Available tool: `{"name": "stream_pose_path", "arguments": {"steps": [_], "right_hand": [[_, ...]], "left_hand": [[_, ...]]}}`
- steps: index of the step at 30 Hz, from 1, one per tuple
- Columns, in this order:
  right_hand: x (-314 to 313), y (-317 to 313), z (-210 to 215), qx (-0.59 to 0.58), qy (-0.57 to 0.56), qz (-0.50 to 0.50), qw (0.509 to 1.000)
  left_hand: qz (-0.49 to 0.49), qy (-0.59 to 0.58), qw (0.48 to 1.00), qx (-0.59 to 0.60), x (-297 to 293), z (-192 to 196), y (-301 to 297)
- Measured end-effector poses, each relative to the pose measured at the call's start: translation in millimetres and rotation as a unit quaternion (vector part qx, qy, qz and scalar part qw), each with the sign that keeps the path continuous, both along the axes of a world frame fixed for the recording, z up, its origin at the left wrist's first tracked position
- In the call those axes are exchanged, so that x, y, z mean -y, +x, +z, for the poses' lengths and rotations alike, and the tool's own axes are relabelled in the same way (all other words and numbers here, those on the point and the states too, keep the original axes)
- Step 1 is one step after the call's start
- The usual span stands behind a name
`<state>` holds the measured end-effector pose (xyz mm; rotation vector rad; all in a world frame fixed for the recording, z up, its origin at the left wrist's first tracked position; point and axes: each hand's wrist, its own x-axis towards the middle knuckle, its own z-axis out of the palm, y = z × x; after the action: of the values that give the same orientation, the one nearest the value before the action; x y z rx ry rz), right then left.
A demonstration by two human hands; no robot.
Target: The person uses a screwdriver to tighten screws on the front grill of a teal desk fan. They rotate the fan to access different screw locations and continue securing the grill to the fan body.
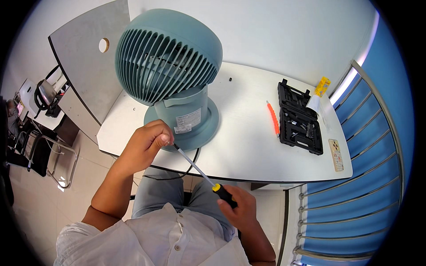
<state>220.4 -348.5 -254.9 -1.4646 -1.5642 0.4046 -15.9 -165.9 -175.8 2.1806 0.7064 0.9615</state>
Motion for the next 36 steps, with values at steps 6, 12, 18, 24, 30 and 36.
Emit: {"name": "stream_pose_path", "arguments": {"steps": [6, 12, 18, 24, 30, 36], "right_hand": [[1, 2, 1, -0.004, -0.013, 0.007, 1.000], [-1, -2, 2, 0.015, 0.004, 0.011, 1.000], [-1, 2, 6, 0.074, -0.011, 0.009, 0.997], [-1, 1, 0, 0.064, 0.017, 0.020, 0.998], [7, 2, -3, -0.005, -0.059, 0.046, 0.997], [10, 6, -8, -0.186, -0.120, 0.041, 0.974]], "left_hand": [[-0.015, -0.010, 1.000, 0.007, 1, 0, 0], [-0.036, 0.010, 0.999, -0.014, 1, 4, -3], [-0.024, 0.057, 0.995, -0.078, 0, 8, -8], [-0.016, 0.071, 0.992, -0.106, 2, 11, -6], [-0.007, 0.082, 0.987, -0.137, 7, 15, -3], [0.032, 0.184, 0.982, 0.013, 2, 50, 4]]}}
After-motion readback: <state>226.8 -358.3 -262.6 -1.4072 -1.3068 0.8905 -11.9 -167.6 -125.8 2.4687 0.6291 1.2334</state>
